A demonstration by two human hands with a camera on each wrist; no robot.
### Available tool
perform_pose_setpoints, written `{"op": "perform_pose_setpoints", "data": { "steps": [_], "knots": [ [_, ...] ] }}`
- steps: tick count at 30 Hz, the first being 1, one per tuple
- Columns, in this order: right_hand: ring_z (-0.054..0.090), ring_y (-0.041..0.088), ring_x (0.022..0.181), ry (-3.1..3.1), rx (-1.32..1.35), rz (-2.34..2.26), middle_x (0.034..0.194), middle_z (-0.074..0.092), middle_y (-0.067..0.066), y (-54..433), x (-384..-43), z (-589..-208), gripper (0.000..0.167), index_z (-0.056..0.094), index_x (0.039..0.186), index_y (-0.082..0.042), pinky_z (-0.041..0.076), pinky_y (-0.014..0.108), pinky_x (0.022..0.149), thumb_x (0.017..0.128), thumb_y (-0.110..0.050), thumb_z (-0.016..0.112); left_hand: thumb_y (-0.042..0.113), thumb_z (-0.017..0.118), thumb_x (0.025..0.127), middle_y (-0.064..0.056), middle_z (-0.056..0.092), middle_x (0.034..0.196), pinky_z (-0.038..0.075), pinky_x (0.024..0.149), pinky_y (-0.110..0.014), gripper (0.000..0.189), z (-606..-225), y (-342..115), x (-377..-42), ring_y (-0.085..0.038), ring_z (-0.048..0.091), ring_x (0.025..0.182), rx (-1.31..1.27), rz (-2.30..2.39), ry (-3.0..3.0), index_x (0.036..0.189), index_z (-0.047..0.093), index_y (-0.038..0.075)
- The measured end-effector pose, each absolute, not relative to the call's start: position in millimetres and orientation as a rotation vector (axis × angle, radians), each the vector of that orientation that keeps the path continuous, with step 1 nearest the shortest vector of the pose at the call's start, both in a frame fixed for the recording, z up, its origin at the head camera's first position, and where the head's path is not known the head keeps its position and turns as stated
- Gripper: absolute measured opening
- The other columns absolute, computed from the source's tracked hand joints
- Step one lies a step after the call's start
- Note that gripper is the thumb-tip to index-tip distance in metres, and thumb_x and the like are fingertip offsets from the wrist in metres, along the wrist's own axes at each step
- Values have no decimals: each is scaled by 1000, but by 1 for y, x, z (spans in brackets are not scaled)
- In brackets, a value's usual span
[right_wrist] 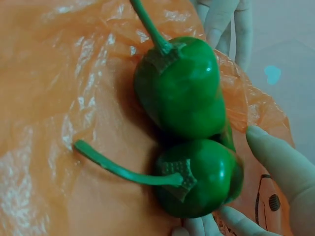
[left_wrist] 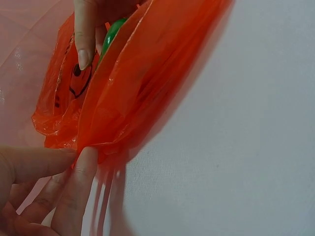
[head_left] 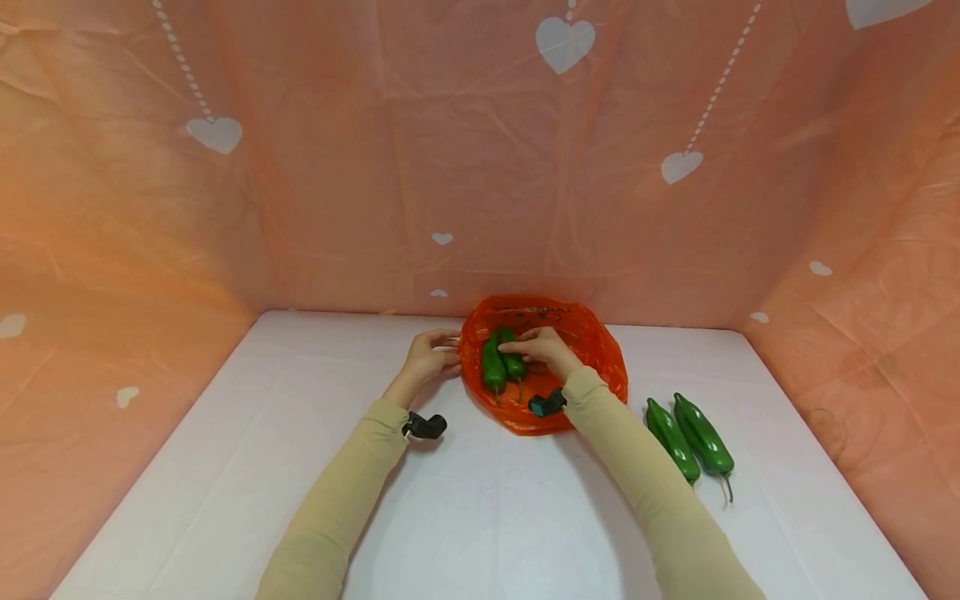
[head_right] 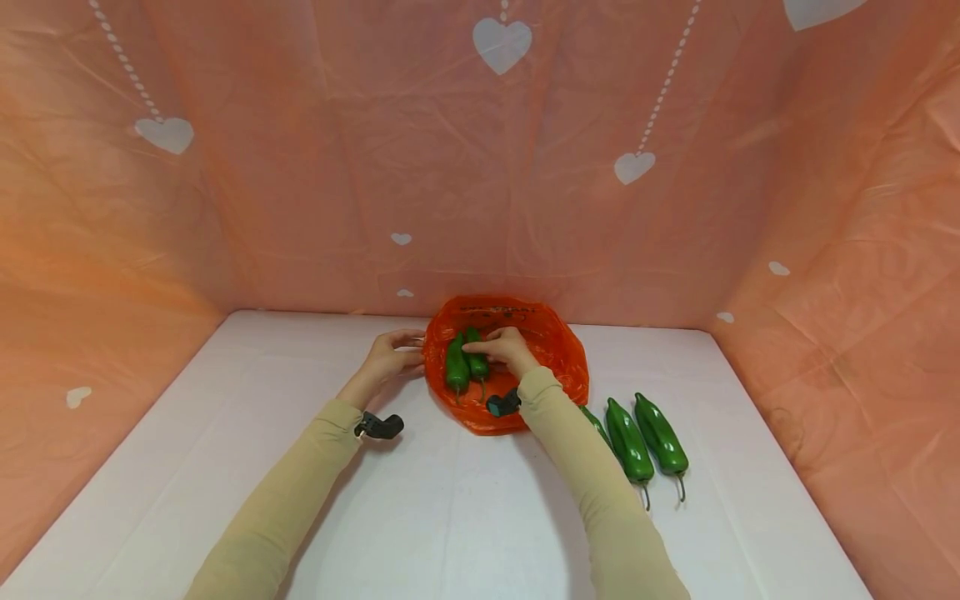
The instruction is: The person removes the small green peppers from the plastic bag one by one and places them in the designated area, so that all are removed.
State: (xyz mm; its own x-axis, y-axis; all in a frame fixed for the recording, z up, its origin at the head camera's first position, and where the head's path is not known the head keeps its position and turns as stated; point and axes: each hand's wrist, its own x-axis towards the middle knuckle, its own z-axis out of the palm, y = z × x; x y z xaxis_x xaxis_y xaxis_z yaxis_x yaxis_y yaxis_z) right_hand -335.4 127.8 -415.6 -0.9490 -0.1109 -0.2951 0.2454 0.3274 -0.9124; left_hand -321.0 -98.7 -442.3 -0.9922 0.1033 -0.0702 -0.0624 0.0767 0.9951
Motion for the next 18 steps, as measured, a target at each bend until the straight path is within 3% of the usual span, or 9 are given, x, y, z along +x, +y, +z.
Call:
{"op": "perform_pose_setpoints", "data": {
  "steps": [5,11,18],
  "knots": [
    [45,15,61,2334,122,-1642,58,38,-4,126,-335,-417,31,57,89,-3,51,29,68,80,-23,79,-11,63,83,-24,58,118,58,74,-40,44,-443,-99,-322,-24,66,75,53,2052,2227,126,58,-2],
    [46,14,63,2354,108,-1634,61,42,-4,127,-334,-419,50,55,116,5,52,31,76,80,-20,79,-11,64,82,-24,59,118,58,74,-39,45,-444,-99,-322,-26,66,77,61,2034,2245,126,58,-2],
    [49,15,68,2352,103,-1621,86,50,3,127,-332,-417,52,51,122,7,52,31,79,82,-15,76,-10,63,83,-24,58,119,57,77,-41,45,-442,-99,-320,-34,66,84,47,2034,2230,127,58,-1]
  ]
}}
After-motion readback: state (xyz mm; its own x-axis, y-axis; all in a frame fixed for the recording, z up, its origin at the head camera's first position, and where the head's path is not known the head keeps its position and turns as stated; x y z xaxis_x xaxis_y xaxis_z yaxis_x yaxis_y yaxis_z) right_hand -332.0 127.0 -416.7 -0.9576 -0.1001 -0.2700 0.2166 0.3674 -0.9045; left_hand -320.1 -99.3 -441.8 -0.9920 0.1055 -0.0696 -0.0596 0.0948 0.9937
